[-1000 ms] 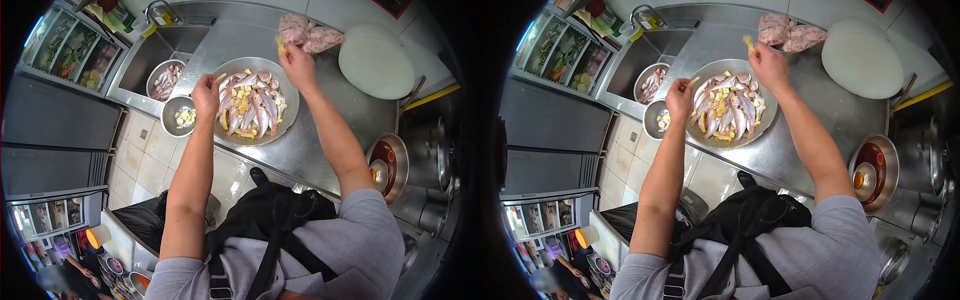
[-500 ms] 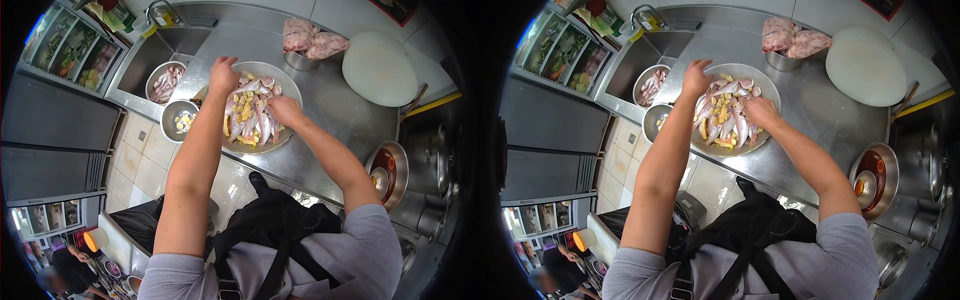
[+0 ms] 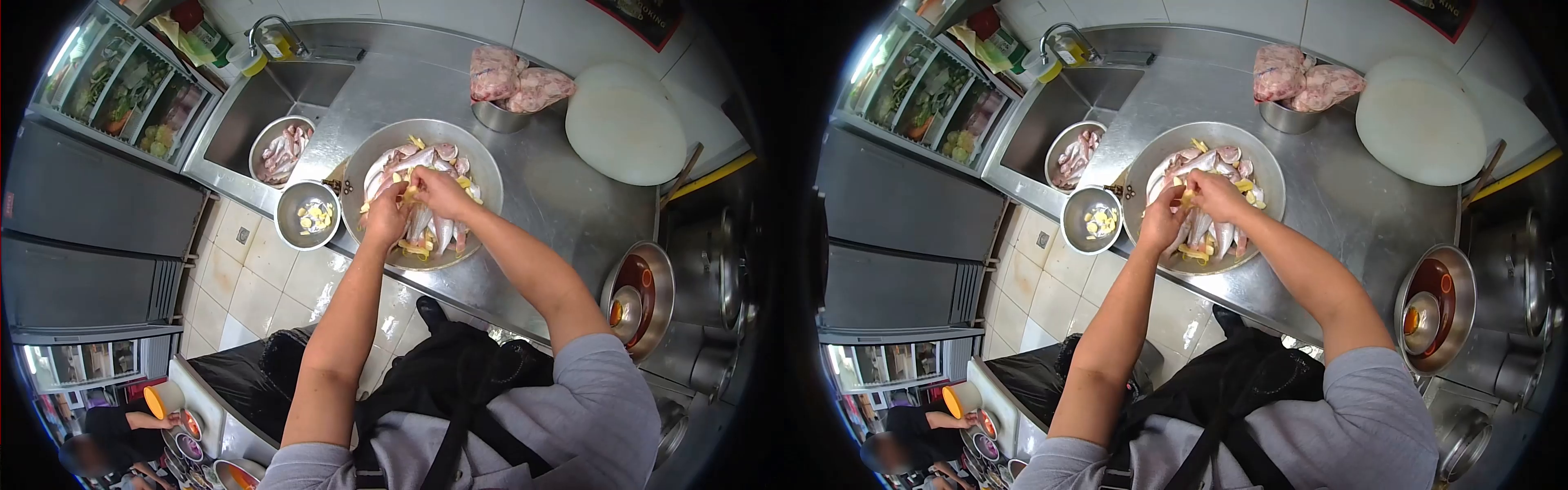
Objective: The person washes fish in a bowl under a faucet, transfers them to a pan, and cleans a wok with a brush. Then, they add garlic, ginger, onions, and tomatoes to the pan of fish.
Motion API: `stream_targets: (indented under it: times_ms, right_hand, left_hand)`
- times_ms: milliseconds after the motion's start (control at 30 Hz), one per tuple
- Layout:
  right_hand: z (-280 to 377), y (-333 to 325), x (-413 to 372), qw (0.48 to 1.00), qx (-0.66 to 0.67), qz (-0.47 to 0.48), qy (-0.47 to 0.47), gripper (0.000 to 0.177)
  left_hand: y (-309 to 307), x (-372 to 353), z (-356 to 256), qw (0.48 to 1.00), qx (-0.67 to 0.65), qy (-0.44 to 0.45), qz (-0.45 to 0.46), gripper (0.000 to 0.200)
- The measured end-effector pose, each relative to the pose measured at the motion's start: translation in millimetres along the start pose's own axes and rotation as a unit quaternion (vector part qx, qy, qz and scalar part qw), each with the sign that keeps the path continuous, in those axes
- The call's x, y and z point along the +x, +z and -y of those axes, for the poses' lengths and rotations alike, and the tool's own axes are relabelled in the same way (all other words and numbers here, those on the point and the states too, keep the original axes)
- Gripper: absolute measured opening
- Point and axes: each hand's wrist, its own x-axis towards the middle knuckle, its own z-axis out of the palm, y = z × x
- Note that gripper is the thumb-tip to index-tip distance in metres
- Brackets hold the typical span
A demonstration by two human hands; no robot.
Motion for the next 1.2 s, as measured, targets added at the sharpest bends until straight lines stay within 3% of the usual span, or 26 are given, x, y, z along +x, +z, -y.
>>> stream_targets:
  times_ms: [33, 67, 200, 267, 333, 367, 467, 567, 633, 900, 1067, 1167, 1200]
  right_hand:
    - [5, -8, 1, 0.996, 0.082, 0.011, 0.023, 0.019]
    - [9, -14, 3, 0.985, 0.164, 0.022, 0.044, 0.019]
    - [14, -18, 11, 0.969, 0.241, -0.039, 0.04, 0.014]
    - [19, -24, 13, 0.969, 0.242, -0.038, 0.039, 0.012]
    - [24, -30, 9, 0.992, 0.12, -0.025, 0.032, 0.012]
    - [24, -31, 8, 0.992, 0.121, -0.022, 0.035, 0.012]
    - [19, -23, 14, 0.978, 0.117, -0.152, 0.076, 0.016]
    - [-16, -46, 18, 0.954, 0.105, -0.262, 0.103, 0.022]
    - [-34, -72, 18, 0.95, 0.079, -0.277, 0.124, 0.025]
    - [-29, -106, 48, 0.933, 0.041, -0.32, 0.162, 0.03]
    - [-22, -86, 58, 0.935, 0.078, -0.312, 0.15, 0.031]
    - [-17, -74, 55, 0.946, 0.112, -0.267, 0.144, 0.025]
    - [-16, -70, 55, 0.953, 0.13, -0.241, 0.13, 0.023]
  left_hand:
    - [-6, 3, -7, 0.997, -0.027, -0.043, 0.057, 0.032]
    - [-9, 7, -9, 0.997, -0.027, -0.042, 0.054, 0.032]
    - [-16, 20, -12, 0.996, -0.078, -0.051, 0.004, 0.024]
    - [-25, 22, -24, 0.995, -0.083, -0.049, 0.002, 0.02]
    - [-26, 23, -35, 0.997, -0.071, -0.038, -0.005, 0.017]
    - [-26, 26, -38, 0.998, -0.046, -0.027, -0.013, 0.017]
    - [-38, 32, -48, 0.999, -0.004, -0.023, -0.037, 0.016]
    - [-54, 54, -40, 0.985, -0.11, -0.015, -0.131, 0.017]
    - [-79, 63, -39, 0.975, -0.146, -0.044, -0.159, 0.023]
    - [-97, 102, -54, 0.957, 0.026, 0.09, -0.276, 0.022]
    - [-64, 107, -52, 0.963, 0.007, 0.091, -0.254, 0.021]
    - [-47, 106, -51, 0.992, -0.02, -0.01, -0.123, 0.028]
    - [-39, 108, -43, 0.992, -0.021, -0.013, -0.123, 0.028]
